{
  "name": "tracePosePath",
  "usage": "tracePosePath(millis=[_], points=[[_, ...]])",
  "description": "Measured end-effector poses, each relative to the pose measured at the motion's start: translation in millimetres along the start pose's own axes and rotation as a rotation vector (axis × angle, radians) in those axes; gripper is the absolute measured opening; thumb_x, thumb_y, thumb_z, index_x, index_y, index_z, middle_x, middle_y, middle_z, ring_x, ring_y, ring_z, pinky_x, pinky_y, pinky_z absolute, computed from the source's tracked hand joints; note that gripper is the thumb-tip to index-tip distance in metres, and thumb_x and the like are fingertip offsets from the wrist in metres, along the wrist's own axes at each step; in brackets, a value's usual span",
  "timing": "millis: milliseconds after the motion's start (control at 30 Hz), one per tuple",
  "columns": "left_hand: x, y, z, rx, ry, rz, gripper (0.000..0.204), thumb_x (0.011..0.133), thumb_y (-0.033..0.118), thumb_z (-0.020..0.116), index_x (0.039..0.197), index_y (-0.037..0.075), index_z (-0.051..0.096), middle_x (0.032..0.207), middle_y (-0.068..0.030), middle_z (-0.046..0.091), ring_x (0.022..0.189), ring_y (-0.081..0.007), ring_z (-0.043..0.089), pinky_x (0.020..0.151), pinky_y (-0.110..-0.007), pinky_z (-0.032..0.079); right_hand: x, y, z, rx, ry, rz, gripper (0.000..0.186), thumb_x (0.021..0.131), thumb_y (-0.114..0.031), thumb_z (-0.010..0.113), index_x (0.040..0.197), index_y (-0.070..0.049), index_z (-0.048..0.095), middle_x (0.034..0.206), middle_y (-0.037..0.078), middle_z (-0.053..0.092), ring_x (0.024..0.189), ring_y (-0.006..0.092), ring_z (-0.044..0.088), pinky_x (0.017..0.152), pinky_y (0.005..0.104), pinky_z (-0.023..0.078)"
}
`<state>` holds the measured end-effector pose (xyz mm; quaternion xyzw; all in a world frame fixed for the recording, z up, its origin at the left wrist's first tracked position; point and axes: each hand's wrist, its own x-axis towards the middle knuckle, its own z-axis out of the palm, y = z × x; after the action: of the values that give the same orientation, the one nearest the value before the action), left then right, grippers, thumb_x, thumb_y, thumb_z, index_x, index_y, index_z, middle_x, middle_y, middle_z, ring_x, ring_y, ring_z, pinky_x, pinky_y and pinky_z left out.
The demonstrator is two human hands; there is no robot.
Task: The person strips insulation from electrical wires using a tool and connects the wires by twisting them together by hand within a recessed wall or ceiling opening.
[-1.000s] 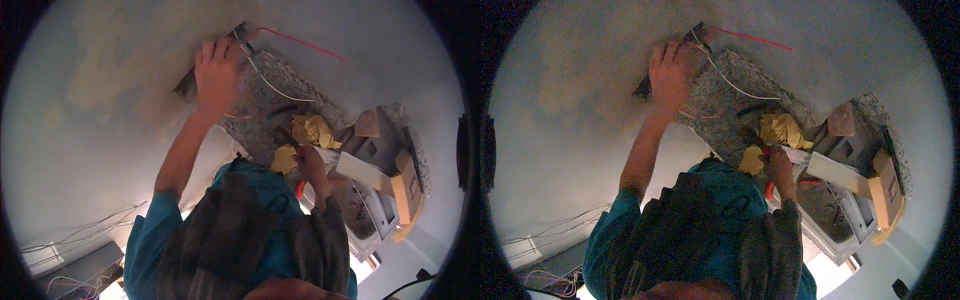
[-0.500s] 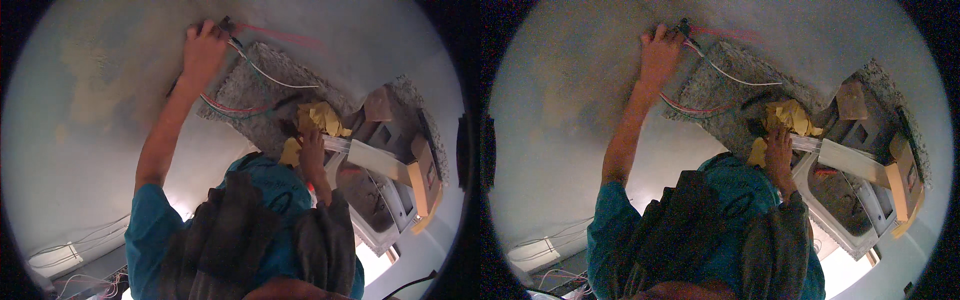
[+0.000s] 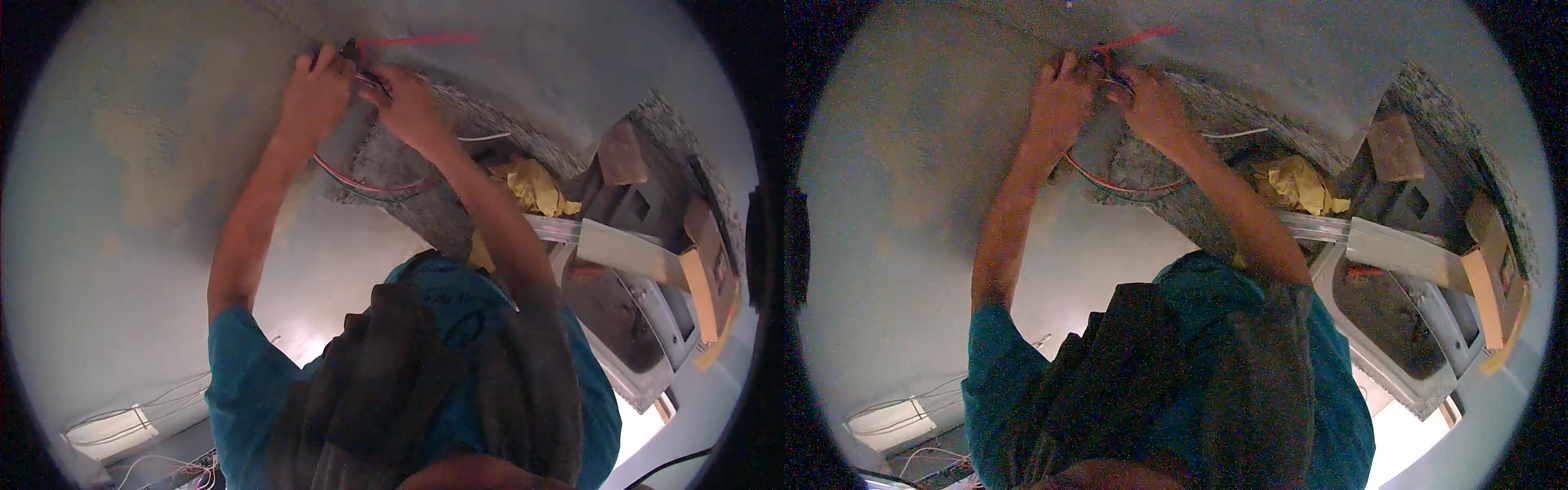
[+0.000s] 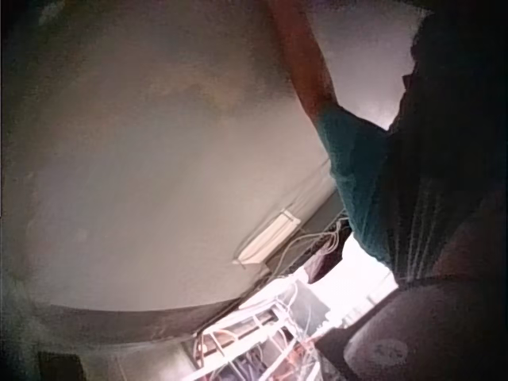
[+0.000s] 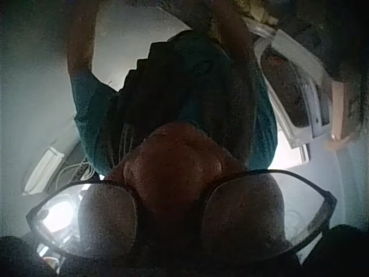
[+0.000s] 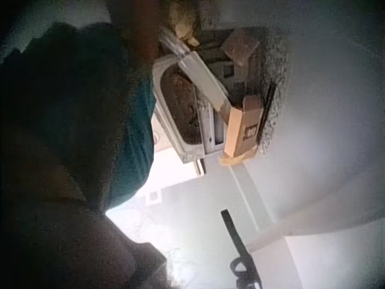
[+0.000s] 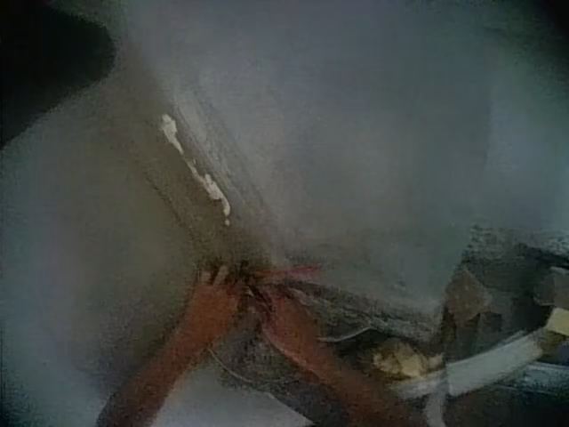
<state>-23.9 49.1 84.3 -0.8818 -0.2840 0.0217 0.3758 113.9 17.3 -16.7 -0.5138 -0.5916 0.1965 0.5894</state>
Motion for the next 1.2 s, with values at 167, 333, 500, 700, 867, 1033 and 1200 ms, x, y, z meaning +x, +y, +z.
tracePosePath(millis=[167, 333, 500, 700, 867, 1033, 1200], points=[[-5.6, 5.7, -6.2, 0.123, -0.022, -0.015, 0.022, 0.078, 0.016, 0.059, 0.098, 0.007, 0.059, 0.095, -0.0083, 0.064, 0.108, -0.0248, 0.049, 0.091, -0.04, 0.037, 0.5, 17.7, 36.4, 0.349, 0.053, 0.102, 0.023, 0.085, -0.014, 0.07, 0.104, -0.001, 0.063, 0.094, 0.014, 0.069, 0.081, 0.0192, 0.068, 0.07, 0.0338, 0.054], [-6.0, 6.3, 4.3, 0.102, 0.008, -0.031, 0.023, 0.078, 0.018, 0.058, 0.098, 0.006, 0.058, 0.092, -0.0083, 0.064, 0.104, -0.0252, 0.049, 0.09, -0.041, 0.037, 3.5, 16.7, 42.9, 0.438, 0.117, 0.209, 0.023, 0.081, -0.012, 0.073, 0.101, -0.003, 0.067, 0.095, 0.015, 0.07, 0.083, 0.0267, 0.069, 0.07, 0.0366, 0.055], [-4.8, 10.2, 6.4, 0.048, 0.106, -0.065, 0.024, 0.078, 0.018, 0.058, 0.099, 0.008, 0.058, 0.089, -0.0076, 0.063, 0.099, -0.0252, 0.05, 0.089, -0.042, 0.037, -4.4, 5.8, 26.1, 0.797, 0.039, 0.368, 0.021, 0.084, -0.014, 0.073, 0.102, -0.005, 0.069, 0.089, 0.006, 0.068, 0.074, 0.0129, 0.064, 0.059, 0.0274, 0.052], [-2.6, 13.7, 11.3, 0.038, 0.149, -0.112, 0.022, 0.078, 0.017, 0.057, 0.098, 0.009, 0.057, 0.086, -0.0066, 0.062, 0.095, -0.024, 0.049, 0.088, -0.043, 0.037, -9.3, 26.6, 25.3, 0.579, 0.1, 0.297, 0.021, 0.082, -0.011, 0.072, 0.102, -0.007, 0.071, 0.09, 0.004, 0.068, 0.077, 0.0156, 0.063, 0.065, 0.0288, 0.051], [-2.9, 17.8, 11.2, 0.096, 0.073, -0.14, 0.021, 0.078, 0.017, 0.056, 0.098, 0.009, 0.057, 0.091, -0.0074, 0.061, 0.095, -0.0235, 0.049, 0.091, -0.043, 0.037, -6.0, 23.4, 23.6, 0.381, 0.243, 0.043, 0.029, 0.074, 0.0, 0.069, 0.101, -0.01, 0.071, 0.09, 0.01, 0.069, 0.083, 0.0291, 0.064, 0.077, 0.0381, 0.05], [-16.9, 24.2, 16.2, 0.086, 0.249, -0.165, 0.023, 0.078, 0.017, 0.057, 0.1, 0.011, 0.057, 0.098, -0.006, 0.059, 0.095, -0.0244, 0.049, 0.088, -0.044, 0.038, -3.1, 17.6, 20.4, 0.238, 0.172, -0.067, 0.029, 0.084, 0.0, 0.063, 0.111, -0.01, 0.067, 0.086, 0.012, 0.063, 0.072, 0.0234, 0.062, 0.066, 0.0327, 0.05], [-37.6, 70.7, 15.5, -0.075, 0.146, -0.424, 0.035, 0.076, 0.019, 0.062, 0.11, 0.012, 0.058, 0.105, -0.0059, 0.057, 0.096, -0.0259, 0.049, 0.08, -0.044, 0.04, -5.8, 11.2, 15.8, 0.243, 0.117, -0.015, 0.027, 0.086, -0.003, 0.062, 0.111, -0.009, 0.067, 0.088, 0.012, 0.064, 0.075, 0.0239, 0.062, 0.067, 0.0343, 0.049]])
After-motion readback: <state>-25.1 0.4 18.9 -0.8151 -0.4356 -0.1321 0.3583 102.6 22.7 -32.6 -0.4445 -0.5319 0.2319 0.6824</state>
